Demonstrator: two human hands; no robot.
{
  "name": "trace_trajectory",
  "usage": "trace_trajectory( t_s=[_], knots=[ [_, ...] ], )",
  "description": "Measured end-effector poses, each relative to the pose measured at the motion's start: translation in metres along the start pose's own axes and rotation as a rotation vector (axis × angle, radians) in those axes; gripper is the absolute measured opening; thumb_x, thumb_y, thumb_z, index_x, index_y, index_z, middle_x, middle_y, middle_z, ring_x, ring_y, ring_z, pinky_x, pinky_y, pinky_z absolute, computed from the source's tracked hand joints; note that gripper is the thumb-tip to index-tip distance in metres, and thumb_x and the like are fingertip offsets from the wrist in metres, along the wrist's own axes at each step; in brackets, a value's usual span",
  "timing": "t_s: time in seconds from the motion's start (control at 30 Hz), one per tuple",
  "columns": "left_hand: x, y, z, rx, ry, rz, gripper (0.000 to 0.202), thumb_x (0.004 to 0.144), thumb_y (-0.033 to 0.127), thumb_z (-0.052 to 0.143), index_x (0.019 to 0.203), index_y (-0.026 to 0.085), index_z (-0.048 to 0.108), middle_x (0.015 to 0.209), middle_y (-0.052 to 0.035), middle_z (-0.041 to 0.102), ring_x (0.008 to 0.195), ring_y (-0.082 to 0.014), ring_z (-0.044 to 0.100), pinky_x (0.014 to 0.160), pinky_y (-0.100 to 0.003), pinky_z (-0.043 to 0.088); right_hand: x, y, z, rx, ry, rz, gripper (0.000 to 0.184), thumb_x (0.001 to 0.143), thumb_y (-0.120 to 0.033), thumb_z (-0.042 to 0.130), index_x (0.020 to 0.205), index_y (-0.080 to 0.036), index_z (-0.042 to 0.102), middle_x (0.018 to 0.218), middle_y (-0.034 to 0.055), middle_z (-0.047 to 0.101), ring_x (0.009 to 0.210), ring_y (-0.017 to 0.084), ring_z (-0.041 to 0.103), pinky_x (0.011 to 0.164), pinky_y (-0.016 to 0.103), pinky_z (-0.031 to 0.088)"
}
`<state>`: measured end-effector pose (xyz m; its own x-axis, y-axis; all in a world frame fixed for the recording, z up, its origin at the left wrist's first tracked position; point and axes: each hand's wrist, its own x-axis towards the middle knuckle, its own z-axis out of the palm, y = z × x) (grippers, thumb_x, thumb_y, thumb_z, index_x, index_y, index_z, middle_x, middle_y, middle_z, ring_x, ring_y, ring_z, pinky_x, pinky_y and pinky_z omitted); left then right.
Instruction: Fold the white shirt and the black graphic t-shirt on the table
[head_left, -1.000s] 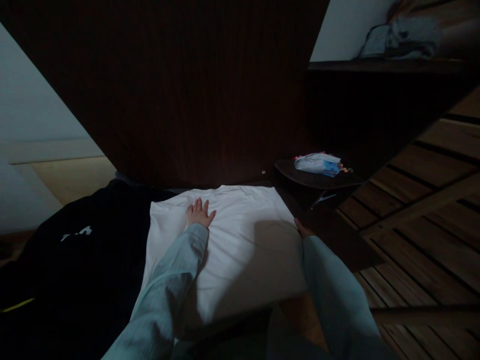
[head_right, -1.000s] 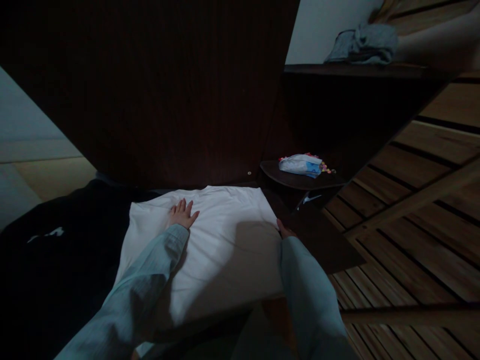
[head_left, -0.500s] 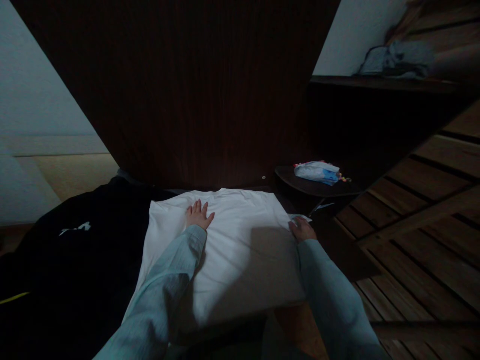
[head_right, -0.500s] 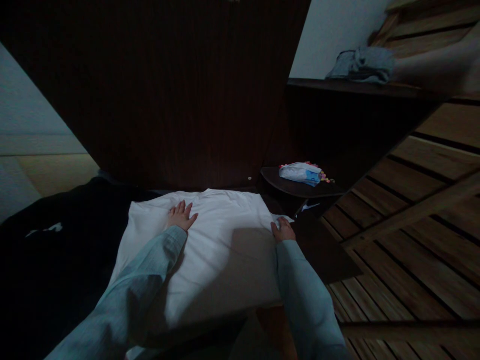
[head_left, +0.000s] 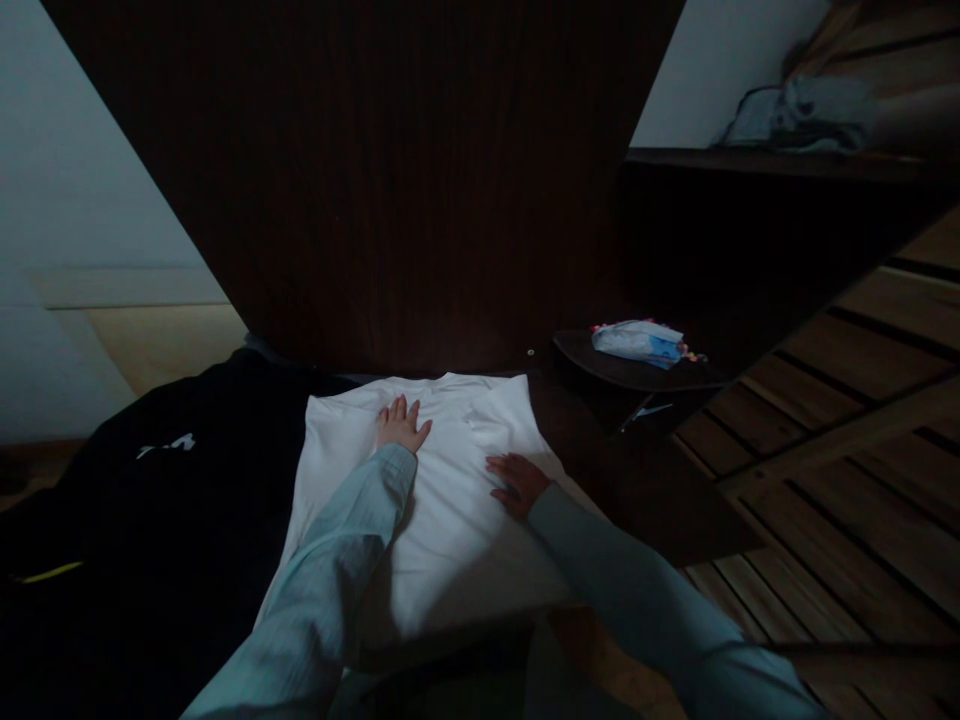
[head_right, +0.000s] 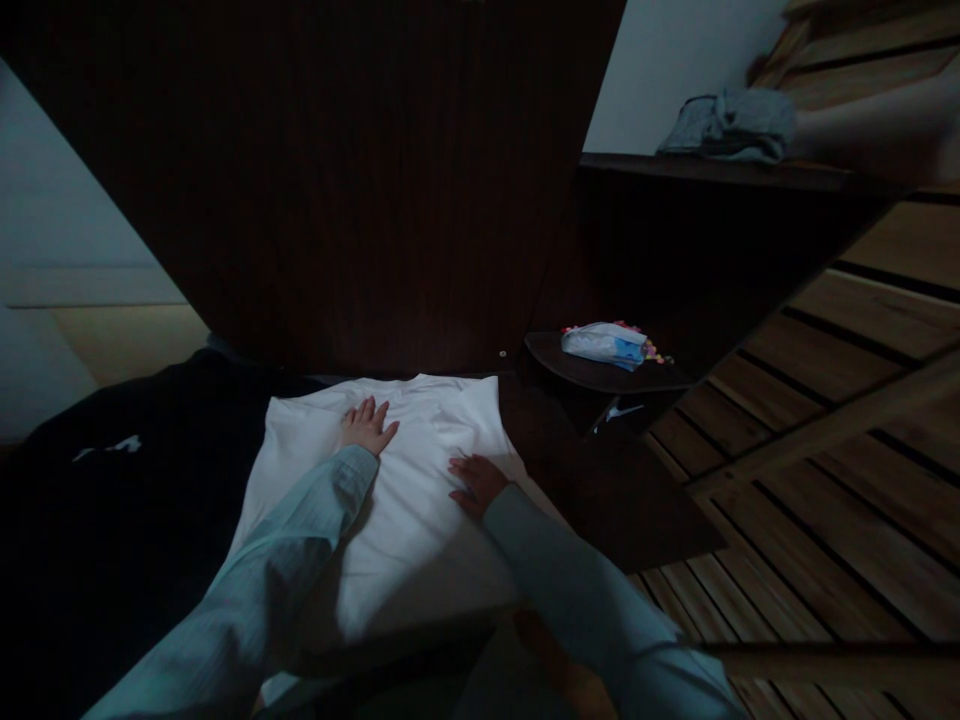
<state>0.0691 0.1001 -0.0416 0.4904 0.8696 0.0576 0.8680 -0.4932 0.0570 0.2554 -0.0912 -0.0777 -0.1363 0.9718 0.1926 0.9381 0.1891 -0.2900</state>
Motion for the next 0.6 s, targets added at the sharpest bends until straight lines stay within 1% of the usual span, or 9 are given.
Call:
trace_trajectory(
  t_s=[0.13,0.2,0.27,0.33,0.37,0.43,0.53,0.6],
  knots=[
    [-0.002,0.000,-0.002,-0.018,0.038,0.009,0.054,0.084,0.042,0.035,0.132,0.018,0.036,0.143,-0.0114,0.025,0.132,-0.0249,0.021,0.106,-0.042,0.017,0.001,0.004,-0.002,0.023,0.023,-0.035,0.035,0.082,-0.032,0.038,0.108,-0.020,0.058,0.120,0.0082,0.056,0.113,0.017,0.050,0.102,0.038,0.032],
    [-0.001,0.001,-0.003,-0.078,0.070,0.089,0.050,0.084,0.033,0.037,0.132,0.019,0.037,0.143,-0.0082,0.027,0.132,-0.0238,0.021,0.106,-0.043,0.017,0.002,0.005,-0.002,0.025,0.030,-0.056,0.034,0.083,-0.026,0.034,0.106,-0.020,0.058,0.118,0.0075,0.057,0.112,0.016,0.051,0.102,0.038,0.033],
    [0.003,0.005,-0.005,-0.202,0.051,0.205,0.045,0.083,0.026,0.039,0.127,0.022,0.043,0.138,-0.0043,0.037,0.129,-0.0205,0.028,0.106,-0.040,0.021,0.001,0.008,0.000,0.017,0.035,-0.073,0.036,0.083,-0.020,0.030,0.105,-0.020,0.059,0.117,0.0061,0.058,0.112,0.014,0.051,0.102,0.037,0.033],
    [0.010,0.012,-0.005,-0.317,0.016,0.260,0.039,0.084,0.023,0.037,0.120,0.022,0.051,0.128,-0.0031,0.050,0.120,-0.0162,0.041,0.103,-0.032,0.028,0.001,0.013,0.004,0.006,0.039,-0.126,0.037,0.083,-0.018,0.029,0.104,-0.020,0.059,0.116,0.0059,0.059,0.111,0.013,0.052,0.101,0.035,0.035],
    [0.014,0.017,-0.004,-0.354,0.010,0.252,0.037,0.085,0.023,0.036,0.117,0.020,0.053,0.123,-0.0037,0.055,0.115,-0.0148,0.047,0.101,-0.028,0.032,0.001,0.015,0.007,0.002,0.041,-0.158,0.036,0.083,-0.018,0.030,0.103,-0.019,0.060,0.115,0.0061,0.060,0.110,0.013,0.052,0.100,0.035,0.036],
    [0.024,0.029,-0.002,-0.382,0.024,0.202,0.036,0.086,0.023,0.034,0.115,0.017,0.054,0.115,-0.0060,0.060,0.107,-0.0145,0.052,0.095,-0.025,0.038,0.003,0.020,0.012,-0.001,0.061,-0.232,0.033,0.083,-0.020,0.033,0.101,-0.017,0.061,0.111,0.0075,0.062,0.107,0.014,0.054,0.097,0.034,0.040],
    [0.038,0.048,0.003,-0.423,0.044,0.143,0.032,0.084,0.024,0.041,0.109,0.015,0.057,0.104,-0.0074,0.064,0.099,-0.0163,0.056,0.088,-0.024,0.041,0.006,0.025,0.018,-0.009,0.112,-0.303,0.032,0.085,-0.020,0.034,0.097,-0.014,0.063,0.104,0.0094,0.064,0.103,0.016,0.057,0.091,0.034,0.045],
    [0.047,0.058,0.006,-0.446,0.050,0.115,0.026,0.080,0.026,0.048,0.099,0.015,0.062,0.096,-0.0078,0.065,0.093,-0.0176,0.057,0.086,-0.025,0.042,0.008,0.026,0.020,-0.017,0.136,-0.327,0.032,0.085,-0.020,0.034,0.095,-0.014,0.064,0.101,0.0096,0.066,0.101,0.017,0.057,0.088,0.033,0.048]
  ],
)
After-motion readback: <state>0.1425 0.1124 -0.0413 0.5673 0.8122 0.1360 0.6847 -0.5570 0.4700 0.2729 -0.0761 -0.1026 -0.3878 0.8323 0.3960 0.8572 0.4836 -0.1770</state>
